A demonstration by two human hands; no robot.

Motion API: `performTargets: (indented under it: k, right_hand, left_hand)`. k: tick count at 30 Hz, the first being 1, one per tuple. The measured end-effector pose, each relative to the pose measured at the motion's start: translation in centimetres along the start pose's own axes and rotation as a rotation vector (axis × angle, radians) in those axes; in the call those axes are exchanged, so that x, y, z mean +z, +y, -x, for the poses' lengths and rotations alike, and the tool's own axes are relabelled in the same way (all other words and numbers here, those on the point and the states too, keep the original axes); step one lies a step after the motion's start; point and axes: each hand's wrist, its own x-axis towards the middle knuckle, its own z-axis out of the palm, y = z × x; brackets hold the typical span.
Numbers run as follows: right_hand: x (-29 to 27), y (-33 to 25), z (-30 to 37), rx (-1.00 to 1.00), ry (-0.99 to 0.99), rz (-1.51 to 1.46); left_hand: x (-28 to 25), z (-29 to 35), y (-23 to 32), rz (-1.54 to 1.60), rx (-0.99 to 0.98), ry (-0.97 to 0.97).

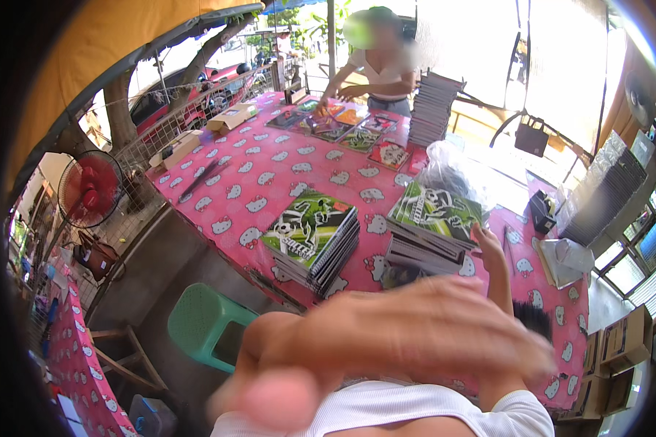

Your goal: The person uses a hand-held tool to cut plastic or wire for binding and organizes stacks of green soccer-themed notebooks on a table. They handle individual notebooks and move them into larger stacks.

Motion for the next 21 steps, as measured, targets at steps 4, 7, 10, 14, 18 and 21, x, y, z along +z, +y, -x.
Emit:
performTargets:
  k: [4, 7, 10, 14, 18, 21]
  right_hand:
    - [1.3, 0.4, -0.8, 0.044, -0.001, -0.120]
    - [0.2, 0.0, -1.3, -0.005, -0.009, 0.009]
    - [-0.3, -0.4, -1.6, -0.053, 0.039, 0.128]
    - [-1.5, -1.5, -1.8, -0.225, 0.303, 0.457]
    - [-1.3, 0.8, -2.1, -0.707, 0.611, 0.734]
    - [-1.4, 3.3, 2.4, -0.834, 0.608, 0.435]
  left_hand:
    - [5.3, 0.9, -1.7, 0.071, -0.040, -0.072]
    - [9.0, 0.3, -4.8, 0.098, -0.131, -0.182]
    - [5.8, -0.2, -6.3, -0.072, -0.408, -0.657]
    - [1.0, 6.3, -13.1, -0.972, -0.878, -0.434]
    - [-2.6, 20.2, -20.3, -1.205, -1.006, -0.152]
    - [-3.1, 23.5, -20.3, -0.729, -0.831, 0.290]
